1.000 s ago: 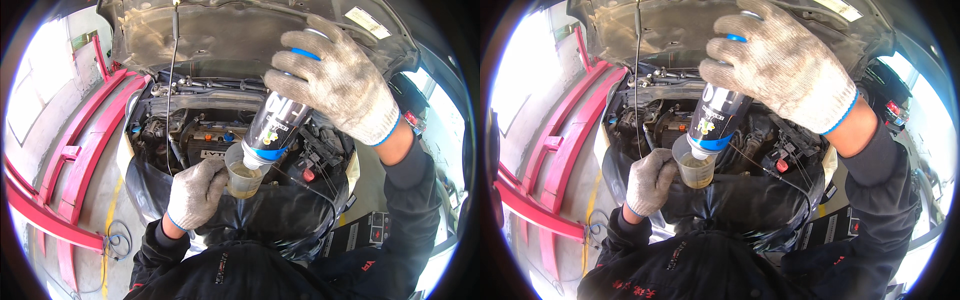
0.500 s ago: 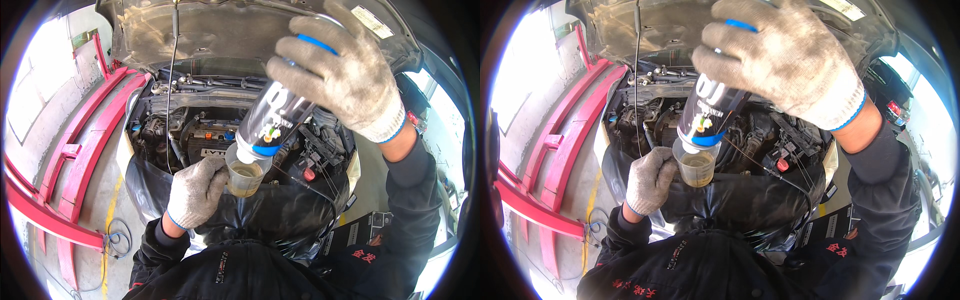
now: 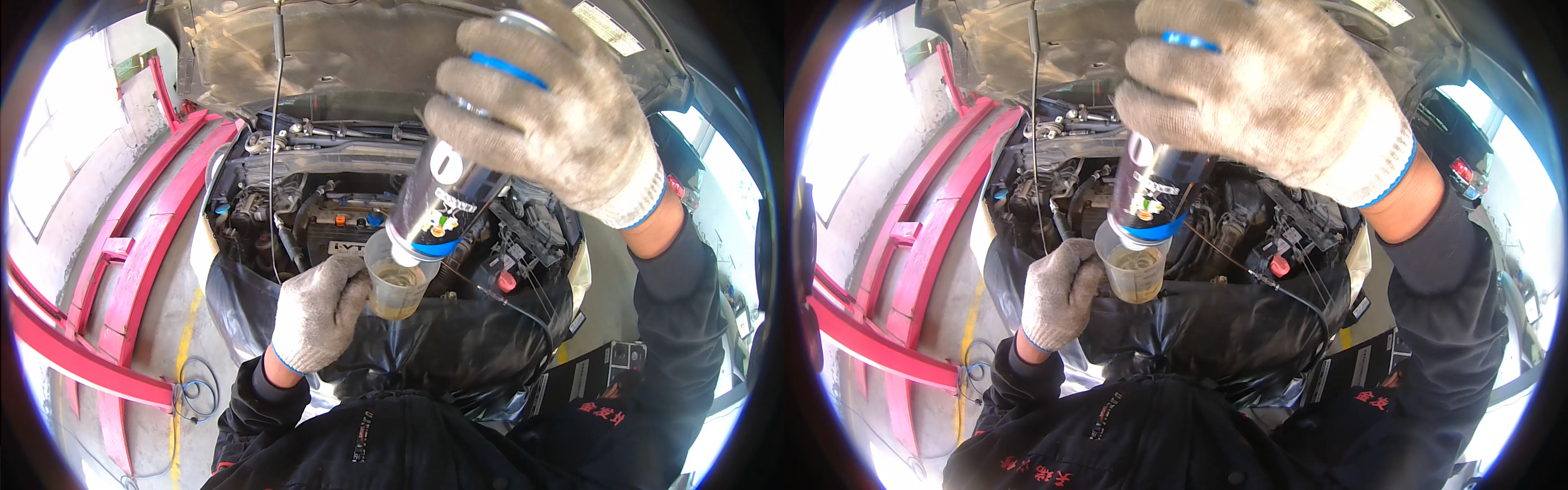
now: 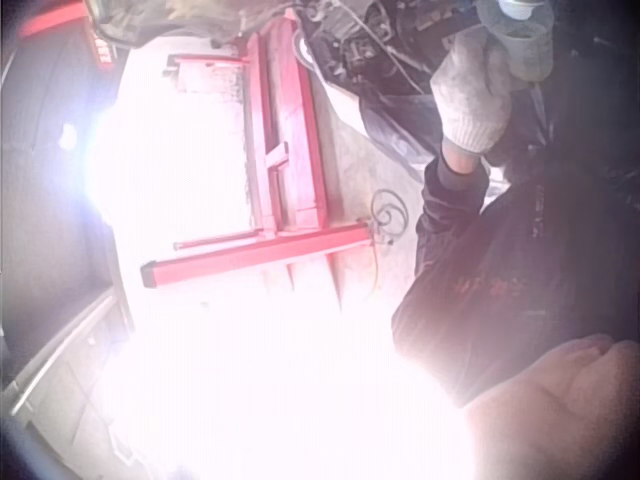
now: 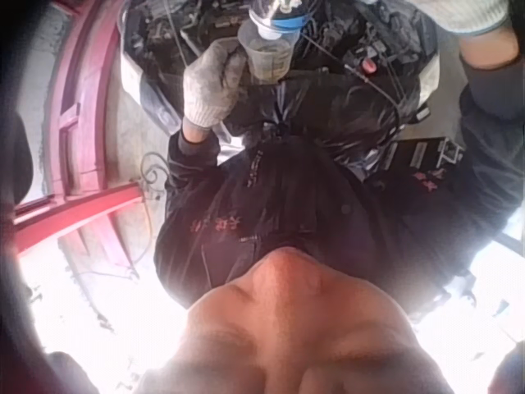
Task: The person pours a liquid from a spray can into a measuring cup and then into the engine. They retrieve a blue hose and connect it to a port on the engine while another person assists nearby.
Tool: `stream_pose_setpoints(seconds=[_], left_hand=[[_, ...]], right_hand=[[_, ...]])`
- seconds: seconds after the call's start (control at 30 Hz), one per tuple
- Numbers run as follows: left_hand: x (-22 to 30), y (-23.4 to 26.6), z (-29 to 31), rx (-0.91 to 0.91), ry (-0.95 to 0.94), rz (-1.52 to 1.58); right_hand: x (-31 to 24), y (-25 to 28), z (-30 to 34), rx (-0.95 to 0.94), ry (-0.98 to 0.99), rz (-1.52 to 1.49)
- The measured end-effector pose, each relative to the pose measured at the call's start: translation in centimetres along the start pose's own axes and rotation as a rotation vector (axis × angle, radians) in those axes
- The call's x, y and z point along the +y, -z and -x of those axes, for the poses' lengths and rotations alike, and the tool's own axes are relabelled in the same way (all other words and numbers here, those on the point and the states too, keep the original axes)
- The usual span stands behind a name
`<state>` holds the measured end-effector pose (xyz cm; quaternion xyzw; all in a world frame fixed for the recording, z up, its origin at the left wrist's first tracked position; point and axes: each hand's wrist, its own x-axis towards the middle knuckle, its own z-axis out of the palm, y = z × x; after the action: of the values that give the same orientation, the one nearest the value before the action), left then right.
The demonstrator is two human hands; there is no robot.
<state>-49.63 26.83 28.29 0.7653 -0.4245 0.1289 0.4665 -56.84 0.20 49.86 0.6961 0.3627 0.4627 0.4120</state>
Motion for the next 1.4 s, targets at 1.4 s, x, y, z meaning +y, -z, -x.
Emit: stream_pose_setpoints(seconds=[1.4], left_hand=[[-39.8,-13.9,-8.9,0.302,0.415,-0.569]], right_hand=[[-42.5,-13.5,24.2,-0.031,-1.984,-1.359]])
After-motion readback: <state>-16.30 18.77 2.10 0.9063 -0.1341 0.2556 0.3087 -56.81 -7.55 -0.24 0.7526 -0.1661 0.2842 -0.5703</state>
